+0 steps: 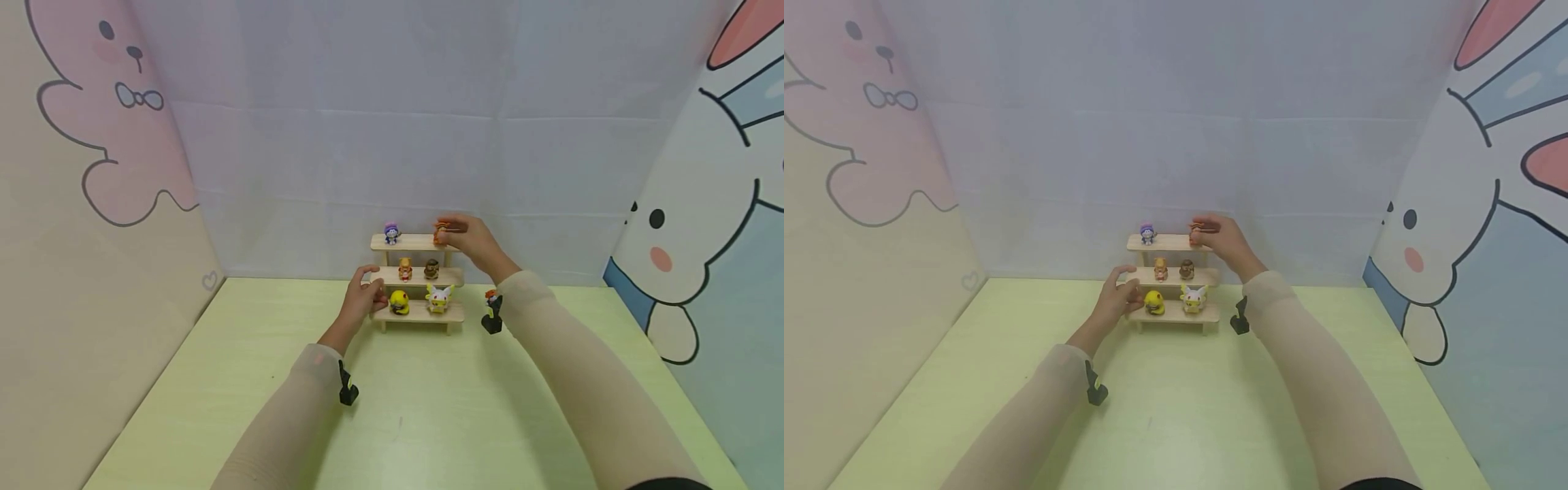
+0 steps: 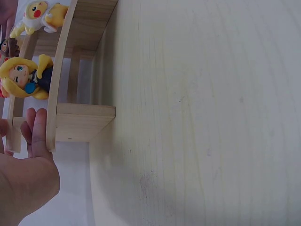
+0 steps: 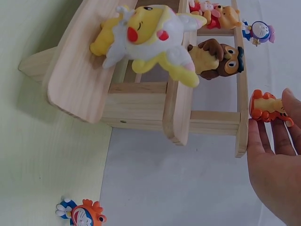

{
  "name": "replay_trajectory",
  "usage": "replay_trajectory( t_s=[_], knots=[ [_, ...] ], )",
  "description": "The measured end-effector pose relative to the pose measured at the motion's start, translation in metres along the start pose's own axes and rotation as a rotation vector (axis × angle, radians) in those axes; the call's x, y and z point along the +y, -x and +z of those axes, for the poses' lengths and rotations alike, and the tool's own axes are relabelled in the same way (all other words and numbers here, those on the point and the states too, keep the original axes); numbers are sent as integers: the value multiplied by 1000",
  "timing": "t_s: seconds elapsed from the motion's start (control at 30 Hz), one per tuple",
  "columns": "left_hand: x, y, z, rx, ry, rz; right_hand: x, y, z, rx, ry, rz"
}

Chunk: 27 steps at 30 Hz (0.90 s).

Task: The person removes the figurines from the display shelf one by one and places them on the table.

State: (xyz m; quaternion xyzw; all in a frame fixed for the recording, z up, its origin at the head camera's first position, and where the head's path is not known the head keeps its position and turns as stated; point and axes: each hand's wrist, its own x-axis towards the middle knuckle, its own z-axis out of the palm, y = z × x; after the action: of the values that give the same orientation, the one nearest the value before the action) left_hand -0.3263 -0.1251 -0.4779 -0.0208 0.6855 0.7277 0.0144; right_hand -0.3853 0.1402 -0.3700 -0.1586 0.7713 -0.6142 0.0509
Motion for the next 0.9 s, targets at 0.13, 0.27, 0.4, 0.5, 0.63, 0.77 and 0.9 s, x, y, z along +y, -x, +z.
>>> replay_trajectory(
  t_s=[0.13, 0.27, 0.4, 0.5, 0.63, 0.77, 0.9],
  knots=[
    [0, 0, 0, 6, -2, -4, 0, 4, -4, 14, 27, 11],
    [0, 1, 0, 5, -1, -6, 2, 6, -10, 14, 19, 4],
    [0, 1, -1, 3, -1, -9, 4, 7, -14, 2, -17, -4],
    [0, 0, -1, 2, 0, -7, 6, 8, -17, 2, -20, -6],
    [1, 1, 0, 1, -1, -5, 8, 11, -22, 7, 4, -11],
    [1, 1, 1, 3, 1, -7, 9, 16, -26, 14, 26, -11],
    [1, 0, 1, 7, 1, -9, 9, 21, -31, 18, 20, 1]
  ],
)
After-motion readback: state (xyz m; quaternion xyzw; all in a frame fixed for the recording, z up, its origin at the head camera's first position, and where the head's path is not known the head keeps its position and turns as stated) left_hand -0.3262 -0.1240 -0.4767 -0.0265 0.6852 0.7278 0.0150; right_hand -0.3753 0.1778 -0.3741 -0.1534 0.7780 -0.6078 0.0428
